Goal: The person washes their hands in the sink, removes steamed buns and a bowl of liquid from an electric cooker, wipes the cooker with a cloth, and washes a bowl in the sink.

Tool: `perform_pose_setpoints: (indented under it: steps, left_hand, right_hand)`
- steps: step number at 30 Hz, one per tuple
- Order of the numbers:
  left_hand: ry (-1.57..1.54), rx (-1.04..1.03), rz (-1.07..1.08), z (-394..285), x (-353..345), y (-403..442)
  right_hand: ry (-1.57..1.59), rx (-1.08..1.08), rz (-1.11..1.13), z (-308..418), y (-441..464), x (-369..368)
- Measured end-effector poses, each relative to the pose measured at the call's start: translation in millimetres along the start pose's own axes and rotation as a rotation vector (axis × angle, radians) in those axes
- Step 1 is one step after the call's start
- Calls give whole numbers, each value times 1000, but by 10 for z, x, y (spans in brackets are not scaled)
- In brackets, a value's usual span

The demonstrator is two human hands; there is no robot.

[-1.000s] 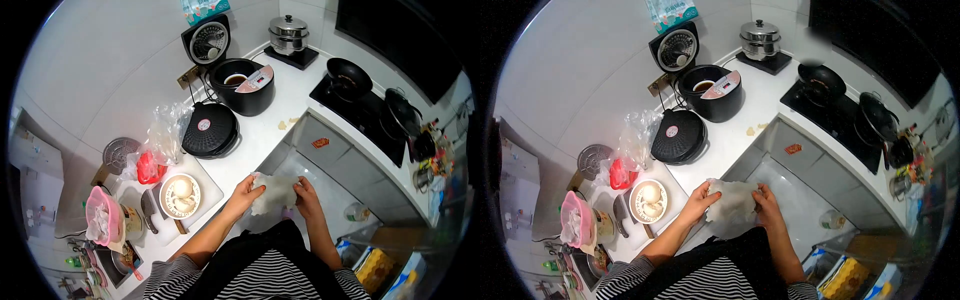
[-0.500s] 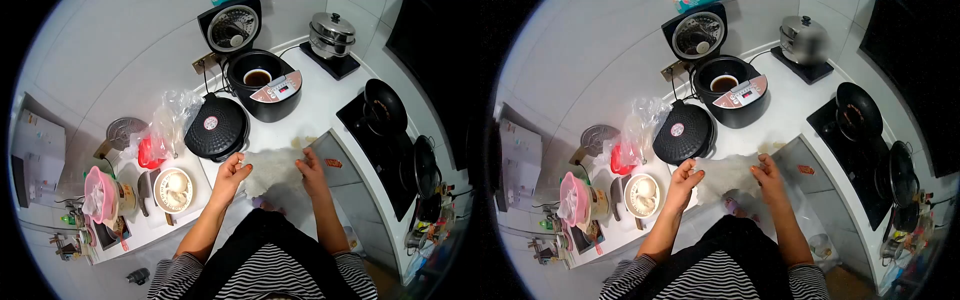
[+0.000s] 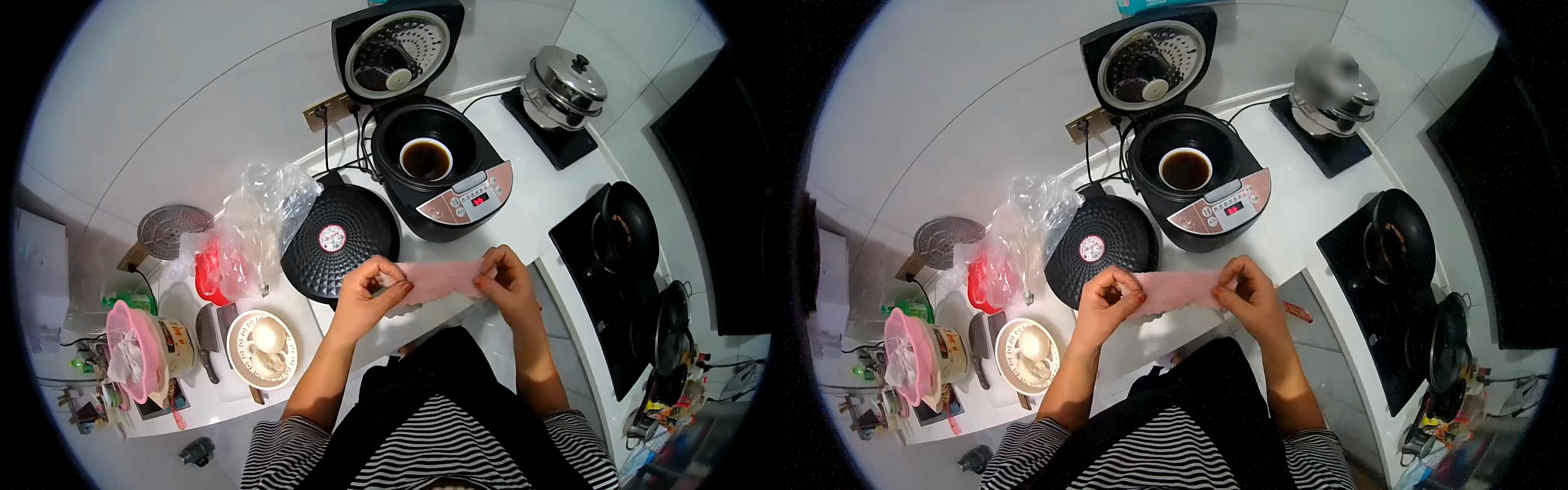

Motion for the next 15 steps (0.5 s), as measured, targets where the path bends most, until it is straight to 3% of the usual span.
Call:
perform_pose_setpoints:
  steps: [2,4,6,8,9,11,12,15]
  left_hand:
    - [-13,16,-48,35,17,83]
    - [186,118,-99,12,39,151]
    - [136,70,-147,-73,-63,229]
    - [87,66,-332,-173,-102,306]
    - [-50,70,-356,-135,-143,351]
    - [0,127,-306,-28,-126,390]
    - [29,196,-242,50,-154,427]
    - [21,170,-363,139,-289,600]
  right_hand:
    - [-39,-12,-90,96,127,-7]
    - [-161,-20,-68,193,281,57]
    - [-283,-32,-39,188,401,195]
    - [-424,-56,133,127,565,316]
    - [-415,-47,151,149,658,371]
    - [-391,117,210,243,807,426]
    - [-376,117,220,269,877,456]
    - [-332,74,250,285,1079,515]
Point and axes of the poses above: each hand's wrist, its own y-axis towards the middle knuckle, its own x-axis out of the back of the hand, z = x × y, the point moved 5 cm from there along y, towards the middle knuckle
